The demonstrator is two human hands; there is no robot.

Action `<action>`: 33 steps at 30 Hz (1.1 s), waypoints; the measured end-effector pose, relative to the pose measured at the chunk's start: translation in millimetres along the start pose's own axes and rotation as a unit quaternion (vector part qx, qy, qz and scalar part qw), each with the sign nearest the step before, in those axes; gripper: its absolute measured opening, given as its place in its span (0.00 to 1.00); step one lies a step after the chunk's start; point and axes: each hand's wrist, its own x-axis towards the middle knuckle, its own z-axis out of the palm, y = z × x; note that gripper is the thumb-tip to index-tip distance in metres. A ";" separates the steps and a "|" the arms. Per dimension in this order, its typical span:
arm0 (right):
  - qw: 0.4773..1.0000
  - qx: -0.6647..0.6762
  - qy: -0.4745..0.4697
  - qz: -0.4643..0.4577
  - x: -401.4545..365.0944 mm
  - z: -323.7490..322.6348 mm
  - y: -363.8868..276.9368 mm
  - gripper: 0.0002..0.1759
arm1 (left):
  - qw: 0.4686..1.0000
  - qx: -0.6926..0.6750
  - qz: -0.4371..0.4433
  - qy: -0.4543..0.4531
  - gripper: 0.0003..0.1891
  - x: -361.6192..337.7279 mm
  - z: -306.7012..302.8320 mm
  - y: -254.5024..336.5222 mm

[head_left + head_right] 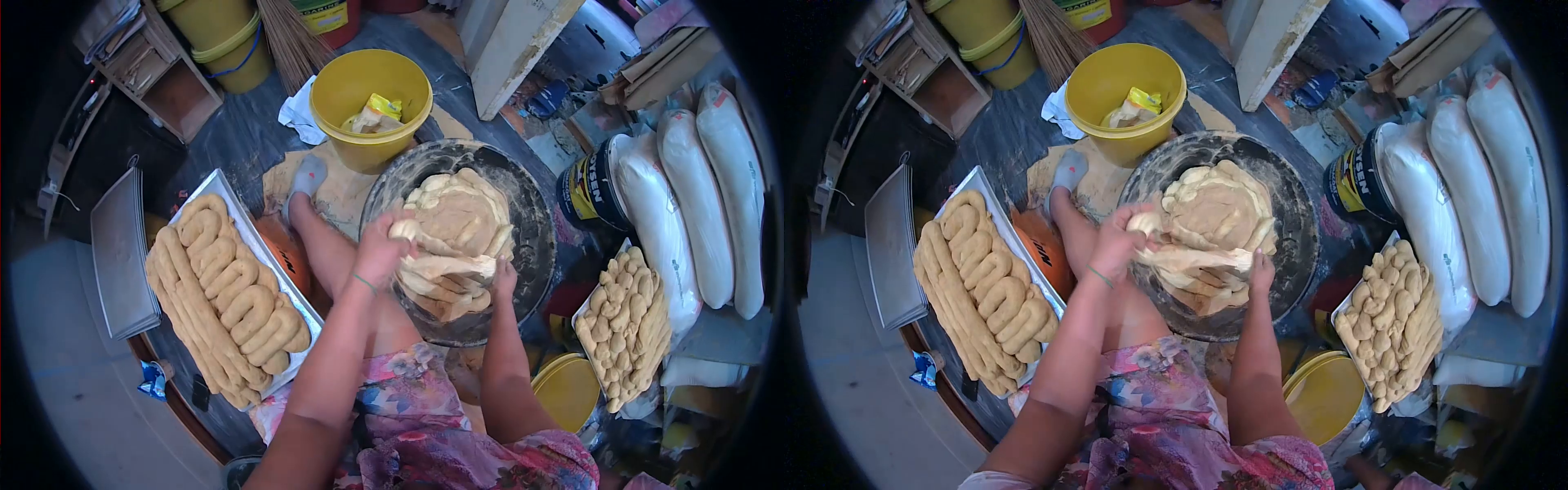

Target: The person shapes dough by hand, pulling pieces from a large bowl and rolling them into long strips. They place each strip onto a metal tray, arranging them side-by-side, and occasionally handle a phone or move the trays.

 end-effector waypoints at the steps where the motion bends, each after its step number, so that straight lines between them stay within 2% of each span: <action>1: 1.000 -0.010 0.004 -0.009 3.5 -7.2 5.3 0.21 | 0.999 0.023 0.022 -0.016 0.26 3.2 0.7 15.2; 4: 0.993 -0.063 0.100 0.022 -9.7 -52.9 8.1 0.24 | 0.999 0.017 0.030 0.016 0.26 12.4 10.0 54.5; 6: 0.975 0.174 0.050 0.132 -26.1 -83.2 -2.0 0.24 | 0.996 0.064 0.065 -0.025 0.26 27.8 8.8 78.5; 7: 0.979 0.155 -0.004 0.130 -33.4 -90.4 -24.2 0.24 | 0.992 0.084 0.080 -0.043 0.26 34.9 8.9 84.0; 8: 0.977 0.179 -0.024 0.117 -42.9 -92.7 -41.5 0.24 | 0.980 0.140 0.130 -0.056 0.26 42.9 14.3 82.0; 10: 0.968 0.228 -0.062 0.089 -58.7 -89.5 -71.3 0.24 | 0.936 0.250 0.232 -0.084 0.26 60.5 32.4 70.3; 11: 0.950 0.288 -0.059 0.104 -61.0 -86.3 -83.5 0.21 | 0.879 0.347 0.304 -0.116 0.29 66.1 36.4 65.1; 14: 0.914 0.372 -0.143 0.071 -85.6 -84.5 -161.4 0.20 | 0.803 0.486 0.321 -0.122 0.33 67.2 55.5 59.5; 15: 0.909 0.366 -0.197 0.007 -92.9 -83.0 -187.5 0.21 | 0.758 0.583 0.276 -0.101 0.36 59.5 59.8 62.0; 16: 0.898 0.358 -0.248 -0.057 -101.8 -81.2 -214.4 0.23 | 0.775 0.585 0.194 -0.138 0.36 54.9 63.1 59.7; 17: 0.915 0.317 -0.236 -0.085 -114.4 -78.6 -245.4 0.28 | 0.787 0.583 0.110 -0.172 0.37 50.9 66.2 57.1; 18: 0.903 0.323 -0.246 -0.139 -124.2 -74.7 -273.1 0.28 | 0.792 0.575 0.026 -0.204 0.38 45.8 68.6 53.3; 20: 0.878 0.342 -0.290 -0.164 -129.1 -68.0 -303.0 0.29 | 0.821 0.443 0.065 -0.354 0.35 20.6 68.5 17.5; 22: 0.919 0.202 -0.263 -0.212 -115.2 -43.0 -306.8 0.30 | 0.841 0.337 0.062 -0.418 0.30 10.7 73.7 -16.3; 23: 0.918 0.019 -0.251 -0.306 -106.9 -25.0 -311.4 0.29 | 0.846 0.281 0.061 -0.449 0.28 11.4 73.3 -31.4; 24: 0.878 -0.166 -0.228 -0.387 -104.5 -8.2 -315.4 0.29 | 0.900 0.234 0.005 -0.367 0.26 16.5 67.3 -47.4; 25: 0.832 -0.299 -0.115 -0.453 -111.9 3.5 -319.2 0.27 | 0.941 0.184 -0.052 -0.280 0.24 22.7 58.1 -63.5; 26: 0.886 -0.262 -0.142 -0.355 -107.8 4.6 -305.5 0.26 | 0.968 0.130 -0.107 -0.188 0.22 26.7 48.0 -76.1; 28: 0.955 -0.175 -0.192 -0.144 -87.7 9.1 -237.3 0.25 | 0.989 0.012 -0.126 -0.079 0.17 24.5 16.0 -89.7; 30: 0.884 -0.348 -0.306 -0.064 -73.4 6.6 -141.4 0.23 | 0.978 0.192 -0.081 0.015 0.14 50.3 -22.9 -147.1; 31: 0.824 -0.408 -0.393 0.028 -71.5 10.8 -95.6 0.26 | 0.956 0.280 -0.058 0.059 0.13 58.3 -33.4 -166.0; 32: 0.744 -0.459 -0.470 0.123 -76.6 11.0 -58.3 0.29 | 0.963 0.260 -0.045 0.056 0.12 56.4 -32.3 -166.6; 33: 0.732 -0.489 -0.467 0.082 -88.8 7.9 -31.9 0.33 | 0.970 0.237 -0.031 0.052 0.12 54.8 -25.6 -161.6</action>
